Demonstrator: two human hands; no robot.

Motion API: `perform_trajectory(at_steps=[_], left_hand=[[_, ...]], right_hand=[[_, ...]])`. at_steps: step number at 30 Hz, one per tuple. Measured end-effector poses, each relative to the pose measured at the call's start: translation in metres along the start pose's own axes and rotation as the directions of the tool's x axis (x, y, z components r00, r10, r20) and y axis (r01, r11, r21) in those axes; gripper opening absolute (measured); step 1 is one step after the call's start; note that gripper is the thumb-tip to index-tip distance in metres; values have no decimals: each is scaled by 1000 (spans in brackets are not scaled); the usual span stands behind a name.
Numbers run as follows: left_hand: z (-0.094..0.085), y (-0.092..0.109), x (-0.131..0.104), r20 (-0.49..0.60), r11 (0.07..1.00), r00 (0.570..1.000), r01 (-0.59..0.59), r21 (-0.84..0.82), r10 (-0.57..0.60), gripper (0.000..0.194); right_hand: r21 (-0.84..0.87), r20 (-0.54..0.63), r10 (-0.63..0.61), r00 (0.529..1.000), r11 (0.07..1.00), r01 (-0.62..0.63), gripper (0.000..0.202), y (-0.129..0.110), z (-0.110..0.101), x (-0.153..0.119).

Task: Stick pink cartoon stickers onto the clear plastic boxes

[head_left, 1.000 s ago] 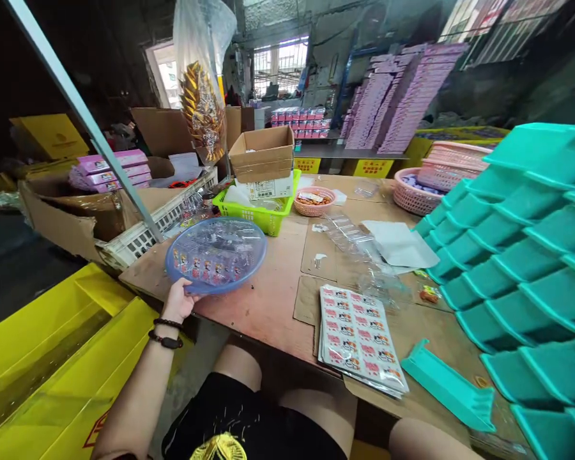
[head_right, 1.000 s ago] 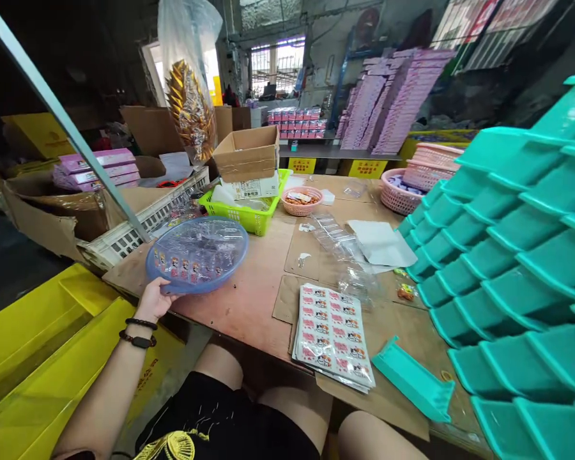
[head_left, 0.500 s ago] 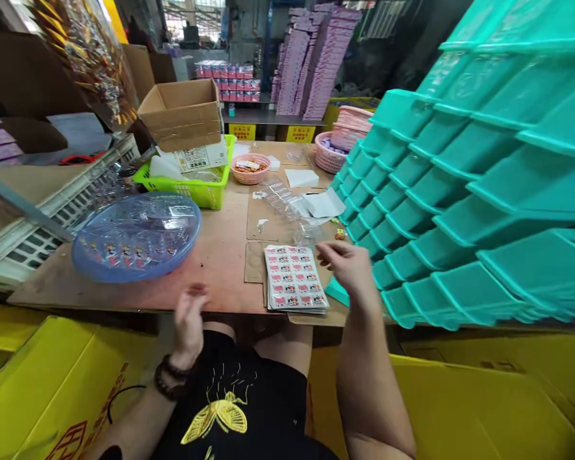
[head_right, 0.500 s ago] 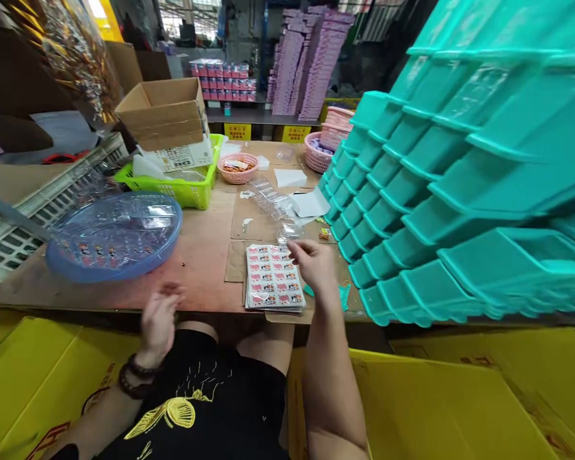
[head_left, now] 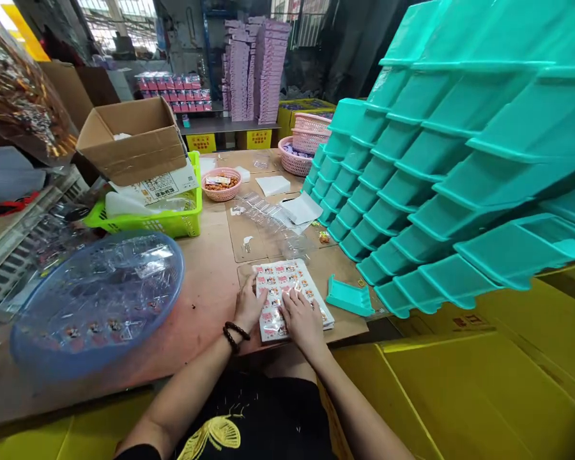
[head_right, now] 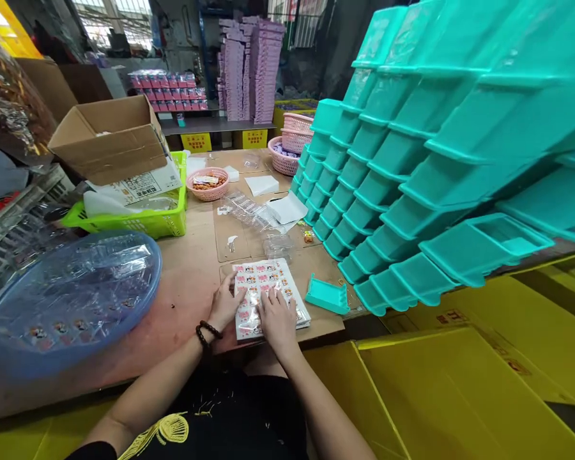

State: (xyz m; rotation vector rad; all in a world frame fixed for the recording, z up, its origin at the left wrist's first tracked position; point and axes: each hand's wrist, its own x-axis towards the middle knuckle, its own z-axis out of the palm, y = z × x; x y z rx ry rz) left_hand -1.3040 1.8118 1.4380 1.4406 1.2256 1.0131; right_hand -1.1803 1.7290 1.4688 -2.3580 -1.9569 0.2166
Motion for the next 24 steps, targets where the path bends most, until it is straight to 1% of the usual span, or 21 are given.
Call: perform_trajectory(at_steps=[2,3,4,5,6,8,9,10,11,12,13,14,15,16,17,18,20,21,22,23,24], left_hand=[[-3,4,9,-59,1000,998,3,-9,-3,56],[-4,6,13,-84,999,996,21,-25,-23,57],[-5,7,18,-87,996,994,65,-68,-70,58],[-6,7,23,-64,984,989,126,-129,-135,56],[-8,7,28,-18,962,980,190,-197,-198,52],[-12,5,34,98,905,956,292,-310,-275,37],[-15,5,36,149,881,946,323,-345,-288,31],[-18,5,37,190,865,939,340,-370,-288,28],[-21,7,37,221,853,934,349,-389,-281,30],[-25,9,37,243,841,930,355,-408,-275,34],[-29,13,36,266,824,926,364,-434,-269,39],[-32,17,35,290,801,921,373,-469,-259,45],[-35,22,34,316,770,917,381,-512,-244,49],[-38,27,32,335,736,914,387,-556,-228,53],[-40,32,31,348,705,913,391,-592,-214,55],[-42,35,31,352,686,914,390,-615,-204,55],[-44,38,30,323,688,925,368,-625,-201,54],[-45,37,30,302,700,931,355,-619,-205,54],[-46,35,30,282,713,936,344,-610,-210,54],[-48,33,29,265,729,940,336,-596,-217,55],[-49,30,27,239,754,944,325,-571,-226,56]], right_hand=[[15,-35,21,999,1000,-20,40,-2,5,-4],[37,-47,28,999,999,-26,38,-1,6,-5],[75,-46,36,998,997,-33,35,1,5,-4],[130,-41,54,998,990,-48,33,5,1,-2],[195,-44,82,996,978,-72,31,10,-5,3],[307,-101,150,984,945,-112,32,23,-23,19],[341,-161,167,973,934,-104,36,28,-33,30],[357,-220,150,964,932,-64,43,33,-43,42],[371,-253,104,962,928,-3,51,36,-53,55],[403,-233,39,972,913,60,55,37,-60,67],[471,-151,-30,988,877,98,55,36,-66,79],[561,-29,-102,994,821,100,50,34,-70,90],[647,101,-173,980,760,67,45,31,-73,99],[707,211,-233,949,707,17,43,28,-75,106],[746,294,-286,912,665,-32,45,25,-77,111],[772,352,-332,875,632,-71,46,23,-78,114],[815,410,-406,817,565,-128,48,24,-82,116],[840,429,-437,791,515,-171,47,26,-84,116],[864,434,-455,778,454,-217,46,29,-86,114],[886,424,-453,785,389,-254,45,32,-87,112],[905,400,-429,810,327,-273,44,35,-86,110]])
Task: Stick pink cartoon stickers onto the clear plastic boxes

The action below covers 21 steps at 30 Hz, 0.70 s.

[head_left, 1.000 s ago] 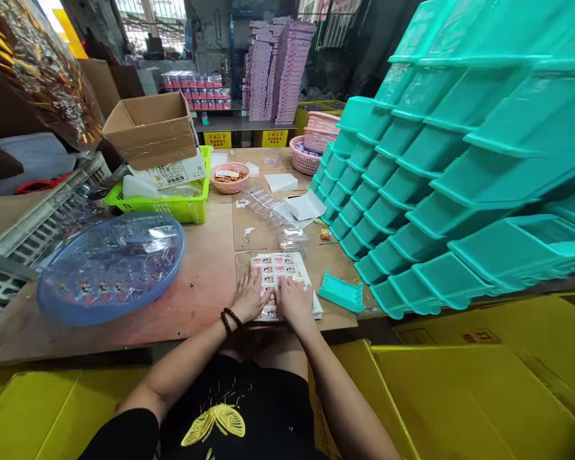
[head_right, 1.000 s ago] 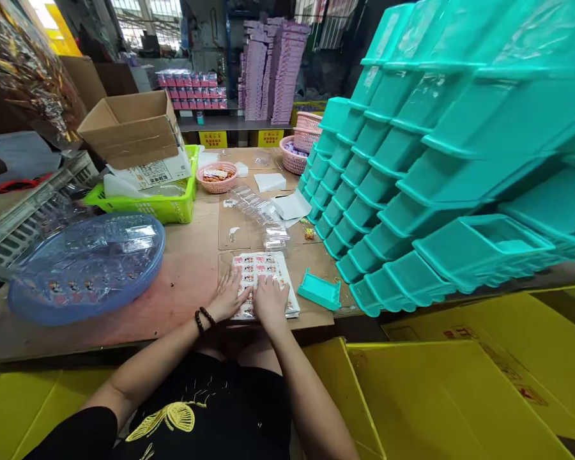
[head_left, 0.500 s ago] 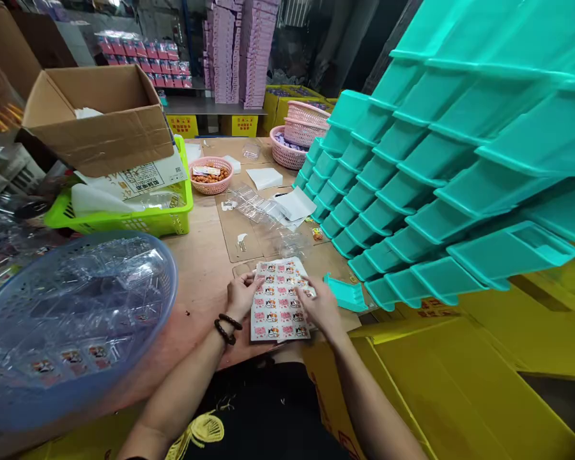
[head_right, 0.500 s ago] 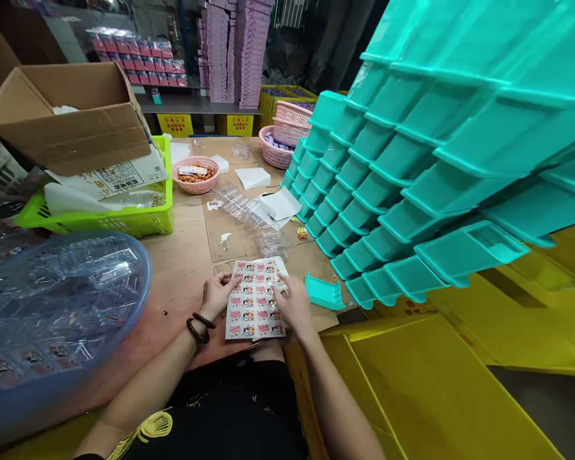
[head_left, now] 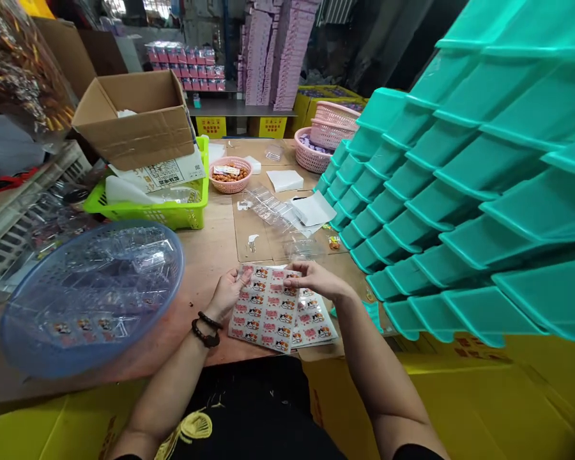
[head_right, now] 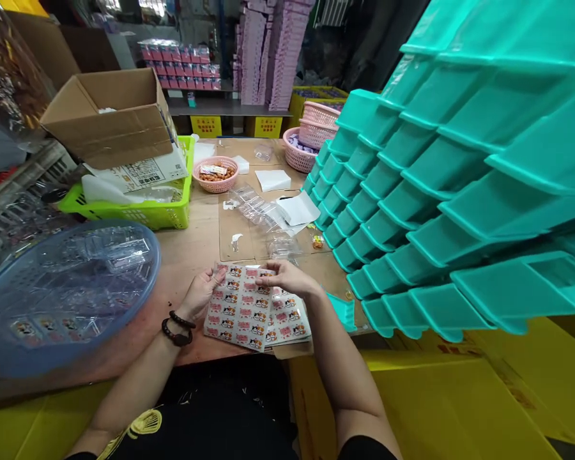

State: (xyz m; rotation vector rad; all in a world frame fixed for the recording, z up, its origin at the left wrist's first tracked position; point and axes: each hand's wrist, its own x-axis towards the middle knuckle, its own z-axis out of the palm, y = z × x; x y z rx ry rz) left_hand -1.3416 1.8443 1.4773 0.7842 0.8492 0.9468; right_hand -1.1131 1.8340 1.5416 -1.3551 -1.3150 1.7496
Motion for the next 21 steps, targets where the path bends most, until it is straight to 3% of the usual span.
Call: perform_trajectory(at_steps=[2,4,6,8,9,11,13,18,21], left_hand=[[-4,-3,-6,-109,983,990,-76,167,95,59],[-2,-1,-15,-186,846,922,-212,489,338,66],[7,5,-23,-35,538,844,-310,784,535,72],[19,15,-27,227,287,859,-385,877,458,58],[24,20,-27,314,242,878,-414,877,363,44],[34,27,-23,381,263,901,-426,866,208,22],[39,32,-17,381,327,912,-409,852,149,15],[42,33,-13,445,505,893,-418,755,74,20],[41,32,-14,460,564,886,-412,715,64,23]], right_hand=[[100,-94,-36,995,994,46,43,9,1,-2],[158,-146,-52,988,984,75,43,22,9,-1],[193,-156,-69,985,976,99,43,34,20,2],[232,-156,-95,983,964,130,43,42,28,2],[255,-159,-110,981,956,148,42,43,30,0],[293,-161,-131,978,940,174,40,44,29,-5],[285,-146,-152,978,940,189,38,42,24,-12],[148,-81,-180,980,970,191,41,37,12,-24],[116,-23,-184,983,976,186,42,34,11,-27]])
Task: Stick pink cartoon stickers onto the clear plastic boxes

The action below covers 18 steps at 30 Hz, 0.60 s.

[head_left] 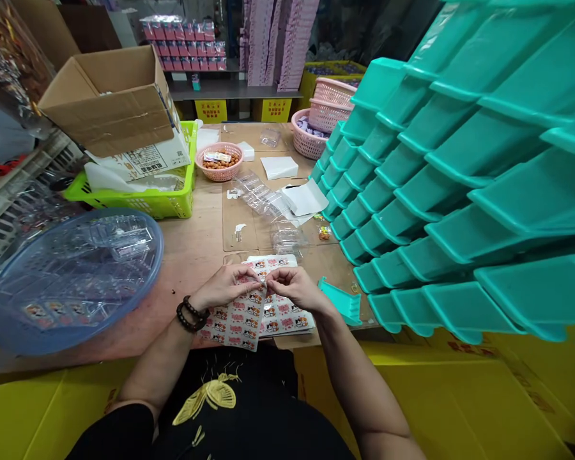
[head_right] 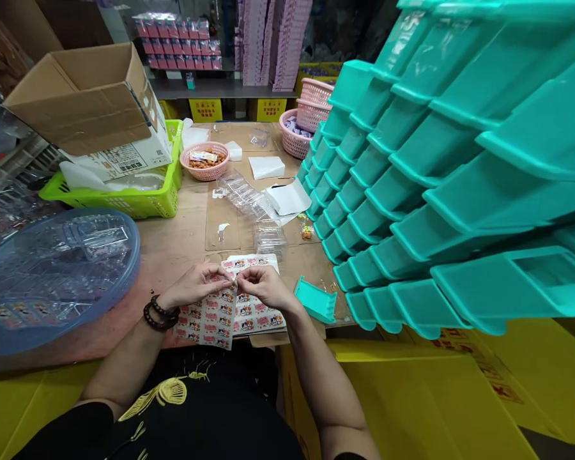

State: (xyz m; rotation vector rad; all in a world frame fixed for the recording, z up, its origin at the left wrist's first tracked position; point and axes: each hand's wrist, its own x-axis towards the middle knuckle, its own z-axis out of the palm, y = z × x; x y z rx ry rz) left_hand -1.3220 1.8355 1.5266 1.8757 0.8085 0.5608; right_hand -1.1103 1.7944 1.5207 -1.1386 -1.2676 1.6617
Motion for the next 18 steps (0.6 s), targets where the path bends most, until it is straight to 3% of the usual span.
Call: perform_trajectory(at_steps=[8,13,16,18], left_hand=[[-6,-5,-8,-1,993,998,-65,-94,65,22],[-18,-11,-16,-71,983,982,-180,-39,177,22],[-28,-15,-19,-132,984,978,-170,-52,162,24],[-34,-17,-20,-165,992,983,-96,-86,81,26]], right_hand=[[-47,157,-27,987,998,35,42,-16,9,0],[30,256,0,967,1000,-8,40,-22,22,17],[81,224,28,974,996,-48,39,-20,32,29],[119,104,-9,995,993,-4,37,-17,39,35]])
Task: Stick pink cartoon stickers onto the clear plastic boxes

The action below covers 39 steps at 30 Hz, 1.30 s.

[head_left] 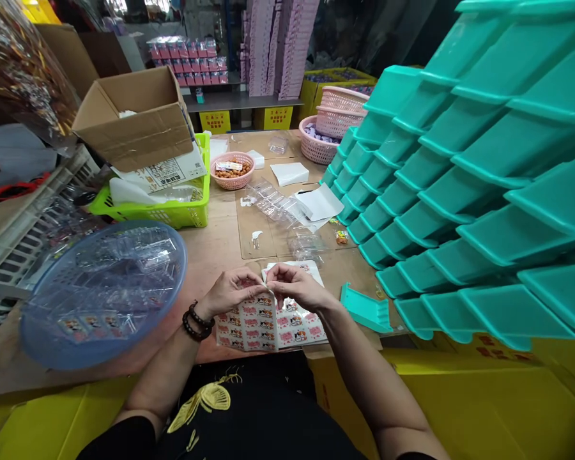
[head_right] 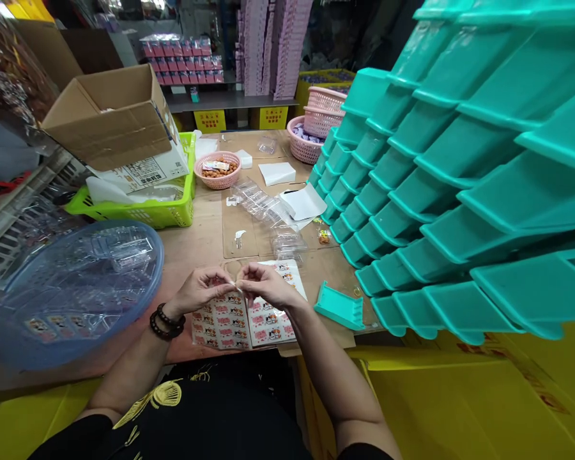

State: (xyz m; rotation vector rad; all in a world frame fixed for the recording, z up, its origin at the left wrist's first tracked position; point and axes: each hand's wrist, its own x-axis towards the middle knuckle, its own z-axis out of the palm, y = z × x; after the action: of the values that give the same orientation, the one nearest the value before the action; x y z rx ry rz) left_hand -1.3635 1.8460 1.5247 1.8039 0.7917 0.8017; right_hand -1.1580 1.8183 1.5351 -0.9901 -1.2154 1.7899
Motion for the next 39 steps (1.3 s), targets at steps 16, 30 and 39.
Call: perform_trajectory(at_steps=[16,30,39], left_hand=[[-10,-23,38,202,920,926,353,-172,-318,51],[-38,-81,93,147,845,858,429,320,-492,48],[-19,-58,145,11,861,970,211,463,-244,26]], right_hand=[[-927,375,-698,611,-276,254,22,27,6,2],[-874,-467,-798,381,483,-60,44,40,-50,-15],[-690,-723,-569,391,629,-359,119,52,-88,38]])
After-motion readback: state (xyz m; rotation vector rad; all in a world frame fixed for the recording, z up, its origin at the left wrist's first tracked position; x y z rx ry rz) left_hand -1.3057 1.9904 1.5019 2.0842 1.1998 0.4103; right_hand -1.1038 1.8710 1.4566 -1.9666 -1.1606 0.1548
